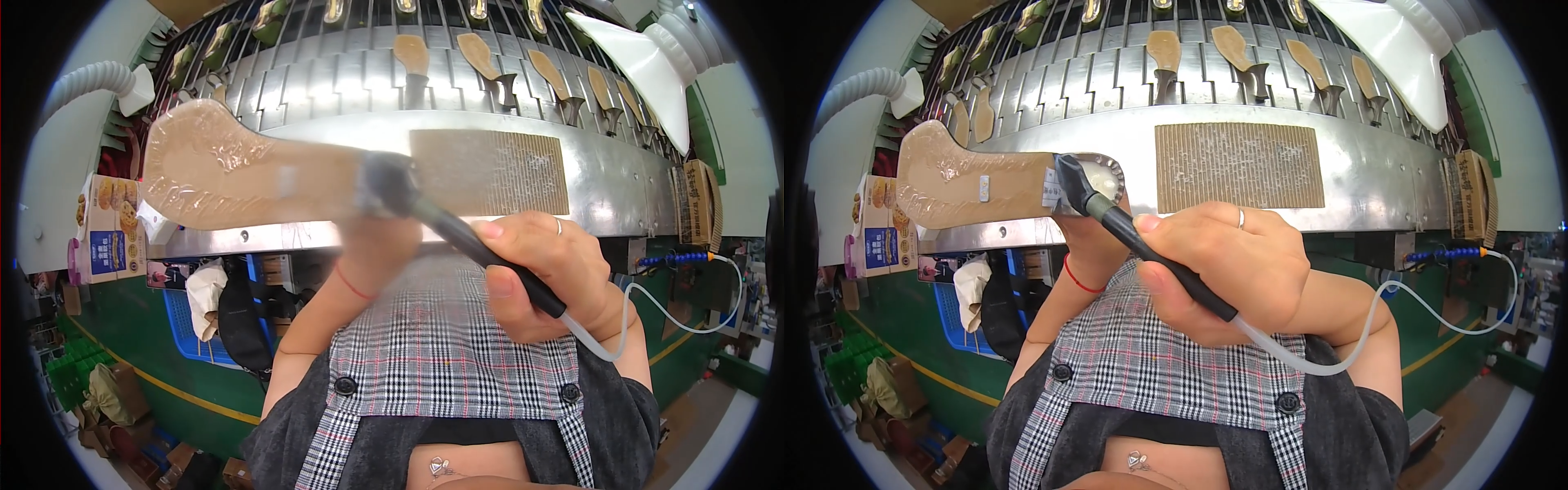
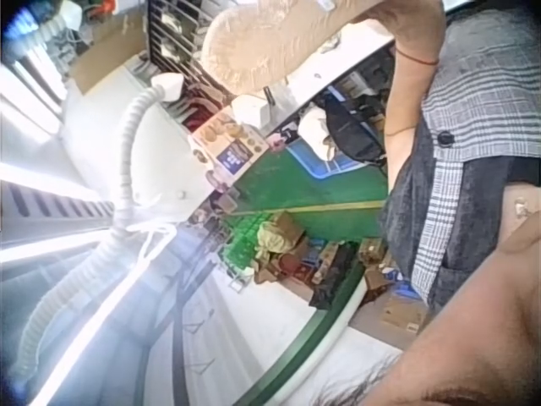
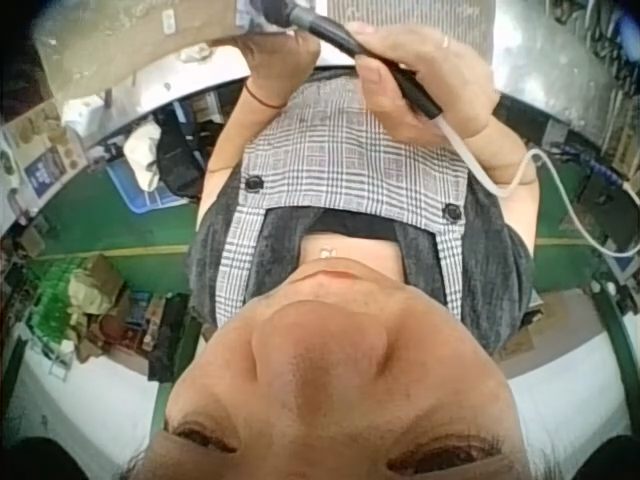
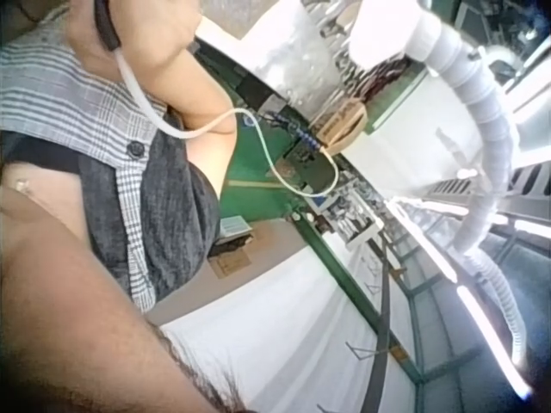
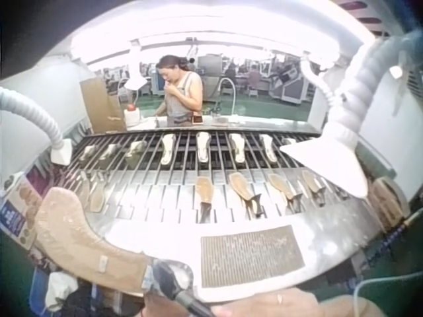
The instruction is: Applying glue to the edges and surfaces of shoe soles using a brush tool.
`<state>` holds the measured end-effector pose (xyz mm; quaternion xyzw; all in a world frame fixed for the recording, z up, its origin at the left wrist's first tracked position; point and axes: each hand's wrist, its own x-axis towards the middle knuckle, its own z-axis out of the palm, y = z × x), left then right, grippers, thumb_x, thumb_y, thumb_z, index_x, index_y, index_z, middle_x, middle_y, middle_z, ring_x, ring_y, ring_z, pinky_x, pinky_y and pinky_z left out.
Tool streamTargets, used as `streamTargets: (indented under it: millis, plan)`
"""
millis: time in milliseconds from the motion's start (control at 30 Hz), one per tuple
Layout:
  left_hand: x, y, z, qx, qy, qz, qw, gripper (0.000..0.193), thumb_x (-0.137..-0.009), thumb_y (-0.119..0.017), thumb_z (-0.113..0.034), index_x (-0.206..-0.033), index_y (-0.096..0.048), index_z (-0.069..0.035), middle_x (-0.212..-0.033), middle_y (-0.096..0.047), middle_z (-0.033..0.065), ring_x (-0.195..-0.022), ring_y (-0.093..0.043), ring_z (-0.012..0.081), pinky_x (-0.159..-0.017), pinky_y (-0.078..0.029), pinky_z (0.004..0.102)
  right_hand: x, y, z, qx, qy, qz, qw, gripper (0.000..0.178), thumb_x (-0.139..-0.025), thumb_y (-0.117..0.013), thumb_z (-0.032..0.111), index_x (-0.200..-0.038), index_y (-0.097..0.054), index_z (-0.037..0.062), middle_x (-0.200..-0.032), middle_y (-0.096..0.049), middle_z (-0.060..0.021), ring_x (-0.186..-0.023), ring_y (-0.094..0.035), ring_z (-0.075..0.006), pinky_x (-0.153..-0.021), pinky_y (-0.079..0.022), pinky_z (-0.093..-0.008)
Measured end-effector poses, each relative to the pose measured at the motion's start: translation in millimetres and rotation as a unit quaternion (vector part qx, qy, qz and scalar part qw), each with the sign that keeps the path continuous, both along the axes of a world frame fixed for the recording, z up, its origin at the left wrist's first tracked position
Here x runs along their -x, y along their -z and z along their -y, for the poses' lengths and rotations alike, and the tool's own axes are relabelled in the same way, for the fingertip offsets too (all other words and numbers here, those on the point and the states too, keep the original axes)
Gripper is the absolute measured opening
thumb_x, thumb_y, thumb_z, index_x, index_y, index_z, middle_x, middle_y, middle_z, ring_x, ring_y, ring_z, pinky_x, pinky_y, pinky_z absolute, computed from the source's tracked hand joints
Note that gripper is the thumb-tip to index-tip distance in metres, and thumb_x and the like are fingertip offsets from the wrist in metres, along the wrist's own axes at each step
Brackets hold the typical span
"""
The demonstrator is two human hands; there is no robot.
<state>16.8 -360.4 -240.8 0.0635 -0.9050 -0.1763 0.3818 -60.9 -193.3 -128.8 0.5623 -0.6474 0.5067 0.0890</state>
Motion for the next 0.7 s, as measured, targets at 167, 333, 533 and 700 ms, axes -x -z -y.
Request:
streamTargets:
  millis: [167,333,533,700]
  plan:
    - [1.1,-10.9,1.2,-0.124,0.037,0.040,0.991,0.028,-0.075,-0.073,-0.009,-0.099,-0.060,-0.003,-0.093,-0.059,0.0084,-0.087,-0.059,0.0304,-0.081,-0.045,0.0441,10.4,4.1,-7.4,0.000,-0.042,0.089,0.995,0.021,-0.080,-0.069,0.001,-0.099,-0.064,-0.0072,-0.088,-0.071,-0.0179,-0.069,-0.071,-0.0251,-0.059,-0.057,-0.0300]
    - [3.7,-4.3,4.3,0.017,0.066,-0.043,0.997,0.022,-0.079,-0.069,-0.009,-0.101,-0.066,-0.005,-0.093,-0.062,0.0059,-0.086,-0.064,0.0236,-0.083,-0.050,0.0390,17.0,2.5,-18.2,0.013,-0.138,0.133,0.981,0.024,-0.080,-0.068,0.003,-0.102,-0.065,-0.0061,-0.093,-0.071,-0.0203,-0.079,-0.072,-0.0289,-0.070,-0.057,-0.0350]
    - [0.9,-7.4,3.9,-0.061,0.080,-0.009,0.995,0.023,-0.081,-0.070,-0.004,-0.103,-0.064,-0.001,-0.101,-0.063,0.0098,-0.094,-0.061,0.0279,-0.090,-0.042,0.0387,26.6,5.5,-20.9,0.004,-0.071,0.115,0.991,0.026,-0.080,-0.067,0.004,-0.104,-0.065,-0.0062,-0.092,-0.071,-0.0192,-0.077,-0.071,-0.0273,-0.068,-0.057,-0.0325]
    - [-0.7,-8.0,4.8,-0.008,0.050,-0.001,0.999,0.027,-0.079,-0.069,-0.001,-0.106,-0.062,-0.001,-0.102,-0.062,0.0117,-0.097,-0.058,0.0310,-0.092,-0.040,0.0405,30.6,-4.0,-26.3,-0.091,-0.081,0.264,0.957,0.025,-0.081,-0.065,0.006,-0.101,-0.067,-0.0076,-0.089,-0.072,-0.0192,-0.076,-0.071,-0.0230,-0.066,-0.054,-0.0277]
